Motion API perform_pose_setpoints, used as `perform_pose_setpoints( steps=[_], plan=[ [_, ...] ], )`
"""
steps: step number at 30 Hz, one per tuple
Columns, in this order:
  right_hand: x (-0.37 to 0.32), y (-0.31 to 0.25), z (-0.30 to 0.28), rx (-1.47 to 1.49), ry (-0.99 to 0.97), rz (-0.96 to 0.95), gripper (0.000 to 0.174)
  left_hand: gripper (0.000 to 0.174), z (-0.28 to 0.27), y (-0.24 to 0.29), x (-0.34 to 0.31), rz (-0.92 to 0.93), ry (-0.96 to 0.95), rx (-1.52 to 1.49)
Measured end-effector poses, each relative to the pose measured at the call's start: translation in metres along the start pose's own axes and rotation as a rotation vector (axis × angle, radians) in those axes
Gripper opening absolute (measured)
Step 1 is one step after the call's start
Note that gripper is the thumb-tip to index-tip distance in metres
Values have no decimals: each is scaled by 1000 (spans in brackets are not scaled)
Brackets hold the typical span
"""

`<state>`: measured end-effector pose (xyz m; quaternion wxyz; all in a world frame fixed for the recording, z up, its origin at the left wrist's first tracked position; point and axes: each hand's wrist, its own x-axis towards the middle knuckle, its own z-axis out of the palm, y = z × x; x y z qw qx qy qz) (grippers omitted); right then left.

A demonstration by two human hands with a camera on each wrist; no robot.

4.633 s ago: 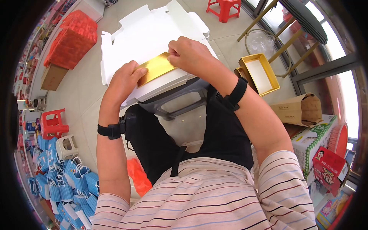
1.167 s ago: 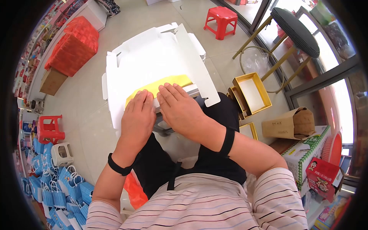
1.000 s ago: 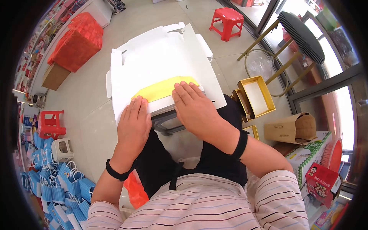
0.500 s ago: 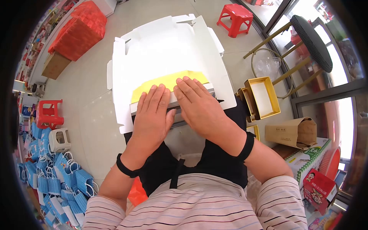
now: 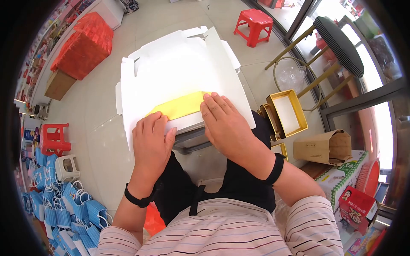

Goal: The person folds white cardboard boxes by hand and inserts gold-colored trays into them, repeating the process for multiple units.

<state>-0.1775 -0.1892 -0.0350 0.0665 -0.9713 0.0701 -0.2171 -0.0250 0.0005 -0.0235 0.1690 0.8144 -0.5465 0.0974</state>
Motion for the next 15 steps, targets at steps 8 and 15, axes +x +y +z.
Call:
perform_pose_setpoints(
  steps=[8, 15],
  plan=[
    [7, 11, -23, 276, 144, 99, 40, 57, 14, -7, 47, -25, 89, -120],
    [-11, 62, -58, 842, 218, 701, 34, 66, -21, -8, 33, -114, -215, -434]
  ],
)
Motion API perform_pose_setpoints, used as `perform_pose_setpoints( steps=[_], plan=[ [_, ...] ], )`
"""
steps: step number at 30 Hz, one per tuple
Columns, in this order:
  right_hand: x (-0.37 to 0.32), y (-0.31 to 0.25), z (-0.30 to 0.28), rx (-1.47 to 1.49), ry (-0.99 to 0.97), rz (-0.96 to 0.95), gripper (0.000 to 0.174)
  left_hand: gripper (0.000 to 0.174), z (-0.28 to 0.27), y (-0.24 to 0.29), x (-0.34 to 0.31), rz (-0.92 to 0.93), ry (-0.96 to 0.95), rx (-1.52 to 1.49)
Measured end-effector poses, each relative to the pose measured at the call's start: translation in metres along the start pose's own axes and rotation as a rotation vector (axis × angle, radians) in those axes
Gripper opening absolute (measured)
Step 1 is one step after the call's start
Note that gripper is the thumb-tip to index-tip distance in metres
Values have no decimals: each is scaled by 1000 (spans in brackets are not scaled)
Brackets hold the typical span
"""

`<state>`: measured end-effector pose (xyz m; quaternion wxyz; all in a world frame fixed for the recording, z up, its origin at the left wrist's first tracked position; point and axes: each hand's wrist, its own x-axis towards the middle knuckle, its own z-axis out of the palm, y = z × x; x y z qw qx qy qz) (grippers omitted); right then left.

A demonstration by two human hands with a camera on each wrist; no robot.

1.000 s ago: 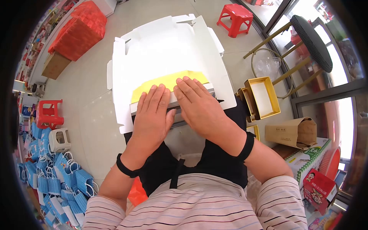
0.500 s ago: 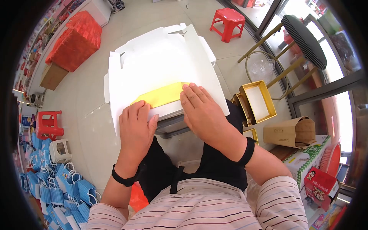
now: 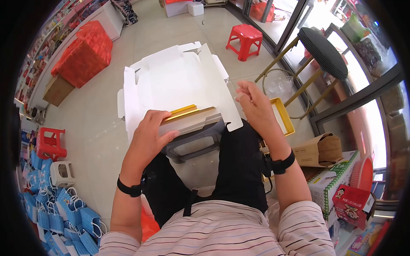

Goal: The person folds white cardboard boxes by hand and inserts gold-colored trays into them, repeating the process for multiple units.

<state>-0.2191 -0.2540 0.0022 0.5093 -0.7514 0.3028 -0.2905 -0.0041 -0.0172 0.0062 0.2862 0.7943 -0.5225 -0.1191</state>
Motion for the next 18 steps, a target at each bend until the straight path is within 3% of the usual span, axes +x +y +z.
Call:
perform_pose_setpoints(
  steps=[1, 2, 3, 5, 9, 14, 18],
  plan=[
    [2, 2, -5, -3, -2, -3, 34, 65, 2, 0, -6, 72, 57, 2],
    [4, 4, -8, 44, -69, 136, 34, 63, 5, -1, -9, 143, 114, 5],
    [6, 5, -9, 91, -136, 276, 34, 63, 8, -1, -9, 141, 119, 3],
    [9, 12, -6, 164, -165, 272, 33, 60, 13, -1, -8, 10, 274, -159],
    [17, 23, -1, 299, -262, 281, 29, 55, 7, -3, -9, -131, 112, -12],
    [14, 11, 1, 342, -338, 288, 28, 29, 6, -2, -24, 99, 34, -153],
    [13, -4, 13, 180, -320, 231, 37, 28, 9, 1, -40, 286, 46, -59]
  ],
)
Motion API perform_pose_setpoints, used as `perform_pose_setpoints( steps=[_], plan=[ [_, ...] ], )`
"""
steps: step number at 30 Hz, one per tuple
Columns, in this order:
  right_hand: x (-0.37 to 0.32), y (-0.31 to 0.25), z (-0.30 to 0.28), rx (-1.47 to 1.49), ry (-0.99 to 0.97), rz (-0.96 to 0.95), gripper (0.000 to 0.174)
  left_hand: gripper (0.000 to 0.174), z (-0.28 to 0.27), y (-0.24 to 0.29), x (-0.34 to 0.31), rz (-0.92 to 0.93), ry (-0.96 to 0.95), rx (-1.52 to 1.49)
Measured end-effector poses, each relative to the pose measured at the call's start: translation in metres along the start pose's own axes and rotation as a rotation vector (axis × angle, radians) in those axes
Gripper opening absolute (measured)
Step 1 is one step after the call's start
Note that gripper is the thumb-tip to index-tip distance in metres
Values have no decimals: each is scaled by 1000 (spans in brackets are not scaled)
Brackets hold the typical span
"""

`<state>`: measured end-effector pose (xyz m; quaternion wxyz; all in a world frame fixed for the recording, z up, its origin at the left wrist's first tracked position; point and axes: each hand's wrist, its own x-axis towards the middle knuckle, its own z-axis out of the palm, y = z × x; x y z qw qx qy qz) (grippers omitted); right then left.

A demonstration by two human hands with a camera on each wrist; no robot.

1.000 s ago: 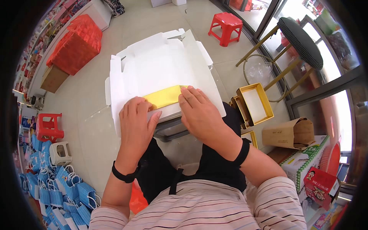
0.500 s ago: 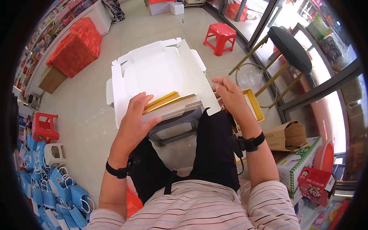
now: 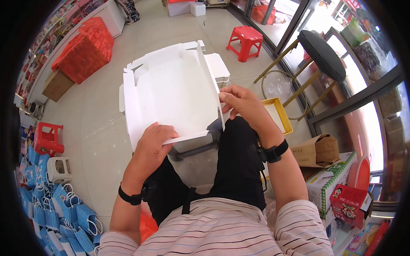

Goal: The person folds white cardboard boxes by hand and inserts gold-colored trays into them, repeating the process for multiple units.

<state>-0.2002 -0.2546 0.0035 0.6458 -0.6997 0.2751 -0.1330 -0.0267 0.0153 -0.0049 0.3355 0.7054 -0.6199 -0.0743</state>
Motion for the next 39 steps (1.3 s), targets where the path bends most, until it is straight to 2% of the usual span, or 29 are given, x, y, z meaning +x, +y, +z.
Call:
perform_pose_setpoints(
  steps=[7, 10, 12, 13, 15, 16, 18, 19, 21, 23, 24, 26, 29, 31, 33, 35, 37, 39],
  plan=[
    [-10, 0, 16, -200, -94, 0, 41, 37, -1, 19, -31, -34, -61, -45],
    [-26, 2, 22, -33, -127, 58, 42, 37, 2, 14, -45, 22, -46, -28],
    [-29, 8, 24, 227, -136, 86, 44, 36, 0, 13, -49, 59, -56, -35],
    [-27, 9, 27, 227, -137, 87, 44, 36, 1, 13, -49, 57, -57, -36],
    [-23, 8, 36, -7, -122, 20, 22, 37, 1, 13, -48, 65, -50, -4],
    [-19, 12, 41, -6, -121, 19, 22, 37, -1, 16, -48, 66, -51, -3],
    [-12, 22, 50, -277, -42, -93, 19, 37, -11, 26, -46, 26, -92, 44],
    [-11, 22, 54, -274, -47, -95, 19, 37, -19, 30, -46, 21, -91, 48],
    [-13, 20, 61, -297, -9, -137, 19, 28, -37, 31, -53, -128, 278, -167],
    [-14, 17, 60, -296, -17, -102, 20, 32, -42, -16, -77, -250, 608, -140],
    [-13, 16, 59, -299, -17, -70, 22, 32, -37, -29, -83, -253, 609, -127],
    [-13, 17, 58, -274, -26, -64, 22, 36, -31, -48, -94, -717, 528, -409],
    [-13, 15, 57, -279, -37, -58, 24, 34, -17, -41, -85, -454, 415, -247],
    [-9, 19, 55, -268, -46, -83, 26, 33, -17, -23, -67, -380, 378, -249],
    [-8, 11, 58, -259, -41, -75, 26, 36, -18, -22, -57, -381, 333, -130],
    [-11, 9, 59, -244, -28, -61, 26, 43, -22, -8, -46, -652, 145, 3],
    [-10, 6, 56, -270, -53, -39, 27, 47, -25, 2, -38, -684, 117, 78],
    [-9, 8, 54, -291, -58, -36, 27, 50, -24, 10, -32, -865, 3, -7]
  ],
)
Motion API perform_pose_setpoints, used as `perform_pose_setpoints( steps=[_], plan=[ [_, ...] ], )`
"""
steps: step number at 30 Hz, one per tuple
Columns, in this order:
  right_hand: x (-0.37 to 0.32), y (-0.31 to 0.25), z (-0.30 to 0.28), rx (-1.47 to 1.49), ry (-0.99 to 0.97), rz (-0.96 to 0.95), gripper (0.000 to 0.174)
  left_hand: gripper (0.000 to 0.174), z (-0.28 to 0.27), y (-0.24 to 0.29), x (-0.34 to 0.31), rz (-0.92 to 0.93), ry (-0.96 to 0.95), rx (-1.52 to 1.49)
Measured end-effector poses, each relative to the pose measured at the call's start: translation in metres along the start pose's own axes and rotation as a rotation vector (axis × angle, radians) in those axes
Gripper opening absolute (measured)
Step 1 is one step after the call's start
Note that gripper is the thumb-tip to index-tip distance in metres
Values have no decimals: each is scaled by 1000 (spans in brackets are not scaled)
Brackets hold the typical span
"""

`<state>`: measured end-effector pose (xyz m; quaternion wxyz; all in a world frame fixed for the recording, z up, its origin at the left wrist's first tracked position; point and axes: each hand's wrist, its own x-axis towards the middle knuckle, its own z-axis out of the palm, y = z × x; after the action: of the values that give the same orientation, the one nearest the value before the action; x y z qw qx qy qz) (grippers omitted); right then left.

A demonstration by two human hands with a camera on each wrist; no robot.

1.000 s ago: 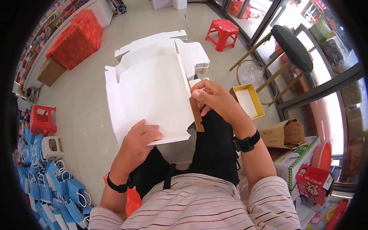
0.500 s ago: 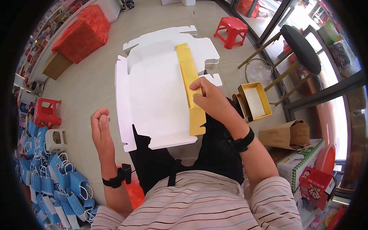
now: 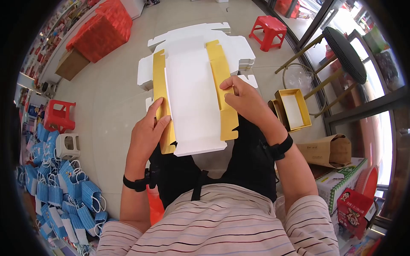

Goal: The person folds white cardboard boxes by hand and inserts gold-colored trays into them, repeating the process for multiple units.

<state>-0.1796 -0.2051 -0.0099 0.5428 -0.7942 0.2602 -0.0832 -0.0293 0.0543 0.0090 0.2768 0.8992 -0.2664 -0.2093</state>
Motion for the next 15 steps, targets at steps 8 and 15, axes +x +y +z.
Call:
perform_pose_setpoints(
  steps=[8, 15],
  plan=[
    [0, -34, 11, -242, -35, -132, 26, 36, -4, 0, 8, 247, 91, -16],
    [2, -29, 0, -240, -259, -188, 41, 44, -28, 11, 20, 476, -248, 167]
  ],
)
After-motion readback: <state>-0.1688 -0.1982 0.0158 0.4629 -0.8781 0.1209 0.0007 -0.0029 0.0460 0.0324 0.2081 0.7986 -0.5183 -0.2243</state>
